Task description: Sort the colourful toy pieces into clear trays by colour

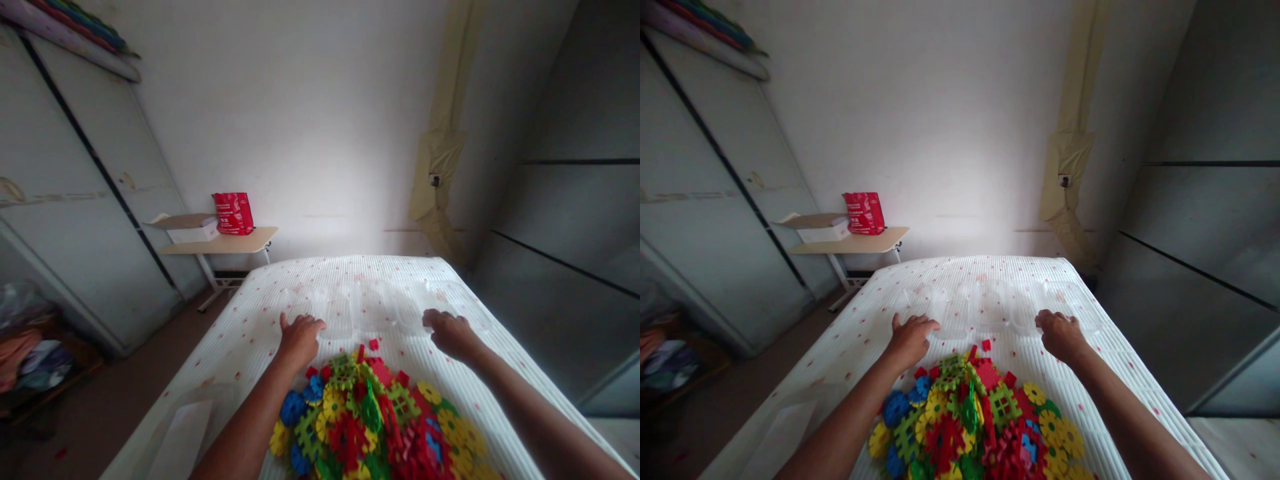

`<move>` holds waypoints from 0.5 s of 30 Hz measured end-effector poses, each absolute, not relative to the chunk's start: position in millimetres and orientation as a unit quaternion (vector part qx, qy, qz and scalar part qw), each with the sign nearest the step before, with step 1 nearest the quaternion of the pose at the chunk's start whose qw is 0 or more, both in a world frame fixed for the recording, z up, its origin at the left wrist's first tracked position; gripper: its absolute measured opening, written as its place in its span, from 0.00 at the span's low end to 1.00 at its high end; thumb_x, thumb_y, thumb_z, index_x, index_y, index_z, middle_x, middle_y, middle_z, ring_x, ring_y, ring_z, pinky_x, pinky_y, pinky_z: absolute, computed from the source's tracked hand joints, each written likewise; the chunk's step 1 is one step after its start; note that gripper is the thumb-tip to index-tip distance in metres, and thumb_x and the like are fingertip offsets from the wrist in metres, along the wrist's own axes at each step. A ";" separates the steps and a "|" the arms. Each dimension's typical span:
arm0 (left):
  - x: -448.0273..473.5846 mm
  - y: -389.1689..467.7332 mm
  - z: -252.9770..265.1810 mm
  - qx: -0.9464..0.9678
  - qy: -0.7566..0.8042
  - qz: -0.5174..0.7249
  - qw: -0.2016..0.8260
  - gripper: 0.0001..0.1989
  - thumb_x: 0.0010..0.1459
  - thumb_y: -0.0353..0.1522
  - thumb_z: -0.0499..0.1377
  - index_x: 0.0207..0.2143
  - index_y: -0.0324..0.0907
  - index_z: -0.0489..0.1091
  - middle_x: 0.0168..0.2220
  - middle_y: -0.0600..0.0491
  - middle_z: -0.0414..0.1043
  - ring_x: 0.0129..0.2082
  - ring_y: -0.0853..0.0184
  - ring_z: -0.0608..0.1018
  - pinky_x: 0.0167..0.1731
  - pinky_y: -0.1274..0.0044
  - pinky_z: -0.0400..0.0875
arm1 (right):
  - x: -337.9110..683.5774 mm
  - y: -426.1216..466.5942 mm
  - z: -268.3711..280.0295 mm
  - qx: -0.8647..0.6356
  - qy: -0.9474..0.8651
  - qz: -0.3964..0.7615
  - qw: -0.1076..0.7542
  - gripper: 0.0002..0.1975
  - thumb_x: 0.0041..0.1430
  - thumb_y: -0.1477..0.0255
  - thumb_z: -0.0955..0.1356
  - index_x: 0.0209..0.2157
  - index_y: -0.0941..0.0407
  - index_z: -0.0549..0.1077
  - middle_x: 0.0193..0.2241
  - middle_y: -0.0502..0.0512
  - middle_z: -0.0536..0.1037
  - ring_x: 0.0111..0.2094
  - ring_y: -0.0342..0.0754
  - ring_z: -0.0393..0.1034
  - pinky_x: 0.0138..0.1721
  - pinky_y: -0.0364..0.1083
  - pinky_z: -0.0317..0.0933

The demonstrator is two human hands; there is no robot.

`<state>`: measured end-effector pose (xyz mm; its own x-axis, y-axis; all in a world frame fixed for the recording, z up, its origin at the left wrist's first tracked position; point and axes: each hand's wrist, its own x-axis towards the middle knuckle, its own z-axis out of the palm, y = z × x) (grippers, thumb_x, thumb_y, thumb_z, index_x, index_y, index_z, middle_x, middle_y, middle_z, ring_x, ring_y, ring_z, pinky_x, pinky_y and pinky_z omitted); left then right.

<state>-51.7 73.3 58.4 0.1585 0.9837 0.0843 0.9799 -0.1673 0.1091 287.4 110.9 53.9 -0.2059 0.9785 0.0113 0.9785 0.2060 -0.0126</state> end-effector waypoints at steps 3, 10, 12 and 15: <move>-51.5 72.8 58.2 0.758 0.648 0.073 0.014 0.24 0.47 0.22 0.49 0.44 0.51 0.69 0.44 0.53 0.72 0.48 0.61 0.68 0.54 0.48 0.37 | 286.9 110.3 53.1 -0.631 -0.776 -0.005 0.002 0.21 0.47 0.82 0.58 0.42 0.55 0.69 0.45 0.59 0.73 0.46 0.53 0.67 0.41 0.53 0.55; -50.0 68.6 57.2 0.751 0.656 0.078 -0.014 0.29 0.49 0.22 0.49 0.52 0.54 0.64 0.44 0.51 0.72 0.48 0.58 0.69 0.54 0.46 0.37 | 286.1 101.9 54.1 -0.620 -0.781 -0.078 0.002 0.27 0.46 0.84 0.57 0.46 0.52 0.70 0.58 0.57 0.62 0.48 0.59 0.65 0.41 0.66 0.56; -49.6 63.9 64.4 0.746 0.660 0.081 -0.027 0.30 0.49 0.21 0.50 0.53 0.54 0.63 0.45 0.50 0.72 0.49 0.57 0.68 0.53 0.45 0.37 | 286.1 93.4 57.4 -0.614 -0.777 -0.136 0.029 0.28 0.47 0.84 0.57 0.48 0.52 0.69 0.58 0.57 0.62 0.50 0.62 0.64 0.42 0.70 0.54; -44.9 44.7 92.1 0.755 0.639 0.142 -0.042 0.26 0.49 0.22 0.52 0.48 0.52 0.68 0.45 0.50 0.72 0.50 0.56 0.68 0.53 0.44 0.38 | 283.6 74.8 62.7 -0.573 -0.786 -0.204 0.110 0.26 0.49 0.83 0.57 0.48 0.53 0.70 0.55 0.59 0.66 0.52 0.61 0.62 0.46 0.70 0.52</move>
<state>-44.9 44.7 92.1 0.1436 0.9527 0.2679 0.9764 -0.1805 0.1185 283.6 74.8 62.7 -0.3184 0.8565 0.4063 0.9459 0.2591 0.1951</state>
